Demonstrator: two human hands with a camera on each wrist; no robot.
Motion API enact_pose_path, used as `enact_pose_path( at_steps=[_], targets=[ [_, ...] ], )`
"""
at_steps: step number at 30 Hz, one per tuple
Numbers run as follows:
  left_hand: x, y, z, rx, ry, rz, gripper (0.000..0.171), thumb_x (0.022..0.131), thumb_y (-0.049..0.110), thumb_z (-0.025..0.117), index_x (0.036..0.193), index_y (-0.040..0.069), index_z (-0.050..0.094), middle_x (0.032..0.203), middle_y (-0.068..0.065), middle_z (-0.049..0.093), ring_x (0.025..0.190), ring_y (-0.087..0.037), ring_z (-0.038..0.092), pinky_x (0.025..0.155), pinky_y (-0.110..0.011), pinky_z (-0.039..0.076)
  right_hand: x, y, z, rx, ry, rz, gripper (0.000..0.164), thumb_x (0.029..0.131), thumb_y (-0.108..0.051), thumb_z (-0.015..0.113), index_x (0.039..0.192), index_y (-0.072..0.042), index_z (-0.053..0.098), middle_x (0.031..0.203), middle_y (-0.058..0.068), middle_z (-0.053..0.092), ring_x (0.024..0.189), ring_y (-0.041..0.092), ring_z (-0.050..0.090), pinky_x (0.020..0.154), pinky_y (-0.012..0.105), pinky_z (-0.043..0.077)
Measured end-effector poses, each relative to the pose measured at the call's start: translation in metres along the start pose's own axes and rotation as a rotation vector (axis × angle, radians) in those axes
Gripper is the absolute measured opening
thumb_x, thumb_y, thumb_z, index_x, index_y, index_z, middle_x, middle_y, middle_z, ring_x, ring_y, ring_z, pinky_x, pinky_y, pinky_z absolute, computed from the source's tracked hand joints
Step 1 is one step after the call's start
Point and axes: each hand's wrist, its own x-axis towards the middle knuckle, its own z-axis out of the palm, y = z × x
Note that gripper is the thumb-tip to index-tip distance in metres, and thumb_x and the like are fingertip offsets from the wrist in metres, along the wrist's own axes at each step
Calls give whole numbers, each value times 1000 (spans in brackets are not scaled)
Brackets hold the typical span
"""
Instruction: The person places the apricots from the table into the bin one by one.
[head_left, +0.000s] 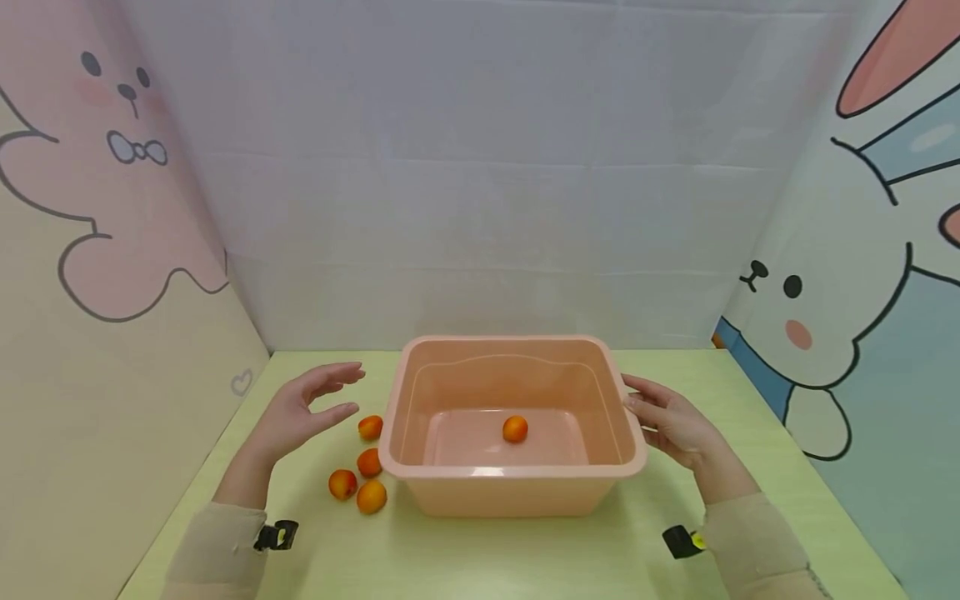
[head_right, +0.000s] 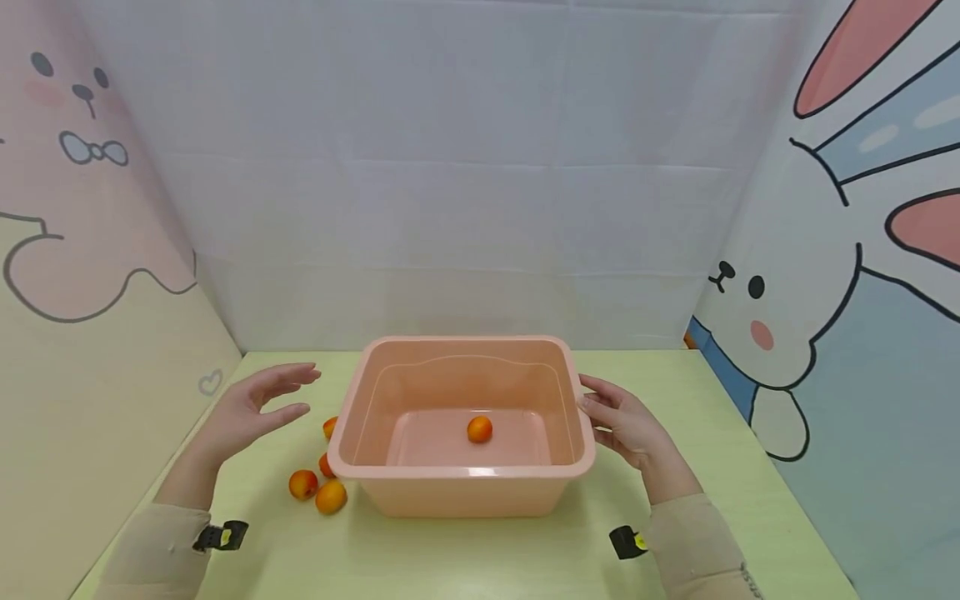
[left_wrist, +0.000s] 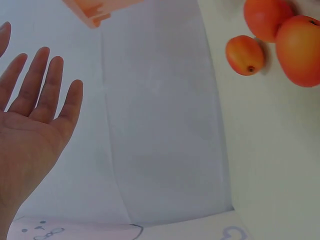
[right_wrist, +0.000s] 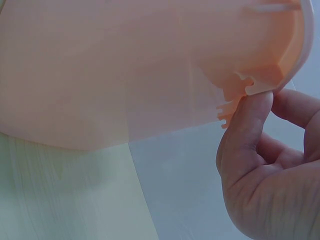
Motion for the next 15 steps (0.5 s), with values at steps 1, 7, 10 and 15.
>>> enact_pose_path(
  at_steps=[1, 7, 10, 15],
  targets=[
    [-3, -3, 0, 0, 5, -7, 51, 89, 8, 75, 137, 11, 58, 128, -9, 64, 115, -16, 58, 99, -18, 44, 0, 0, 0, 0, 1, 0, 67, 104, -20, 53, 156, 2, 18, 105, 0, 62, 91, 10, 66, 73, 23, 57],
    [-21, -19, 6, -3, 10, -35, 51, 89, 8, 75, 137, 8, 57, 127, -10, 64, 114, -18, 59, 98, -19, 45, 0, -1, 1, 12, 3, 7, 67, 104, -20, 54, 156, 2, 18, 105, 0, 61, 90, 11, 66, 73, 23, 57],
    [-29, -27, 10, -24, -5, -40, 52, 89, 7, 75, 137, 6, 57, 126, -9, 63, 115, -20, 59, 98, -22, 47, 0, -2, 2, 16, 8, 11, 67, 103, -20, 55, 156, 1, 19, 104, 0, 61, 89, 11, 65, 72, 23, 57],
    [-41, -40, 15, -60, -16, -41, 54, 88, 6, 76, 138, 6, 56, 127, -12, 62, 114, -17, 59, 97, -24, 48, -1, -2, 2, 17, 10, 11, 67, 103, -20, 54, 156, 2, 19, 104, 0, 61, 88, 11, 65, 72, 22, 57]
  ],
)
